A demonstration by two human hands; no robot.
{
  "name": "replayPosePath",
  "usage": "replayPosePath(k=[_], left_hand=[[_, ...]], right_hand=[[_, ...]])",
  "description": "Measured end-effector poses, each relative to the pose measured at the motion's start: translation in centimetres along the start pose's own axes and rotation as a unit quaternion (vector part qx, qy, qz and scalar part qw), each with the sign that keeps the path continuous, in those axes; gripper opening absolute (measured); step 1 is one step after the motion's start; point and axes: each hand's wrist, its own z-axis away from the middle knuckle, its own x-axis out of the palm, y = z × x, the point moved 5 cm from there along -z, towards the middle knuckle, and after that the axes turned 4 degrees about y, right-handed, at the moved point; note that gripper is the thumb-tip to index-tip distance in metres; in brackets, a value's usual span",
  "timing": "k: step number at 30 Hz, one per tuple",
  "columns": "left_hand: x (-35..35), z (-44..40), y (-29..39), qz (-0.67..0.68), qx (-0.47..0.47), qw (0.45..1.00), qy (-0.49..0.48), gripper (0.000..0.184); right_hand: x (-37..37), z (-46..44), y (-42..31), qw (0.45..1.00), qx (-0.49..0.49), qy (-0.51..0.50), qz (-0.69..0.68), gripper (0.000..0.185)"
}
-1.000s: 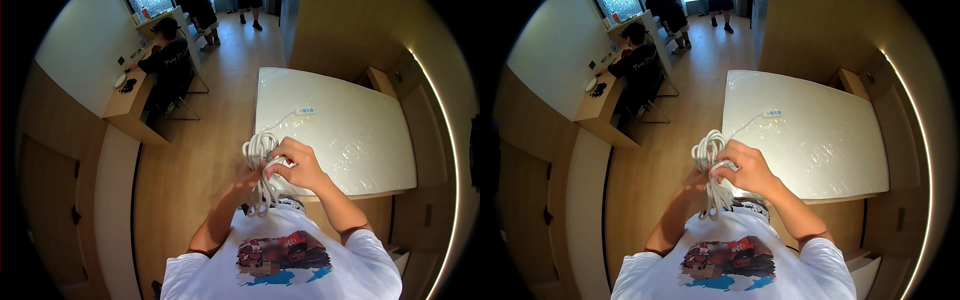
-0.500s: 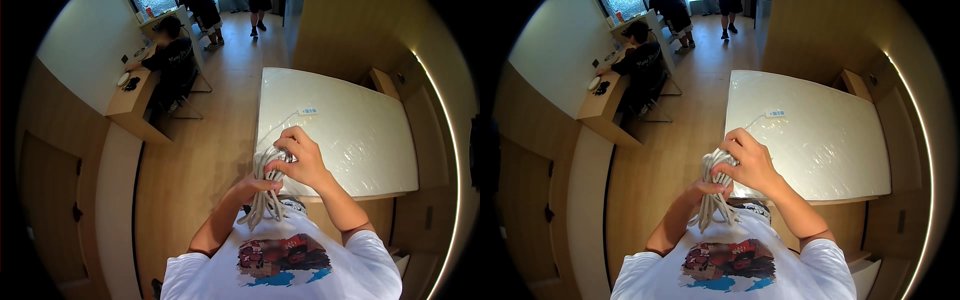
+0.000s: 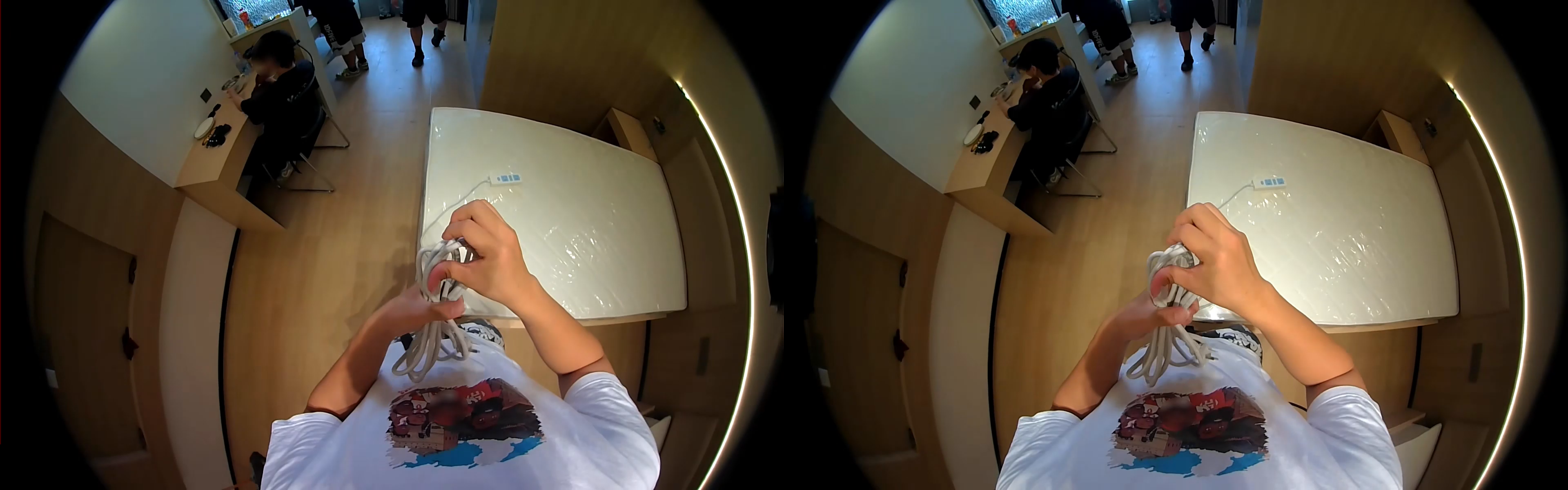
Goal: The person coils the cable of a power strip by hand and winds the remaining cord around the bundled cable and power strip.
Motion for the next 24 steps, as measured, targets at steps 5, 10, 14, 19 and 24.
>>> replayPosePath(k=[5,10,14,19,24], left_hand=[[-1.8,-0.1,0.0,-0.027,0.066,0.997,0.004,0.083],[-3.1,-0.1,0.0,0.219,0.149,0.964,0.032,0.075],[-6.0,-0.7,0.0,0.233,0.207,0.932,0.186,0.056],[-9.8,-0.5,0.4,0.402,0.203,0.845,0.288,0.029],[-11.7,-0.3,-0.1,0.409,0.186,0.793,0.412,0.022]], right_hand=[[0.1,0.6,0.2,0.999,-0.026,0.025,-0.009,0.032],[-1.2,0.8,0.8,0.995,0.078,0.037,-0.051,0.027],[-1.3,0.9,0.9,0.992,0.056,-0.096,-0.068,0.017],[-1.6,2.0,0.4,0.938,0.094,-0.274,-0.191,0.012],[-2.0,2.7,-1.8,0.880,0.079,-0.379,-0.275,0.008]])
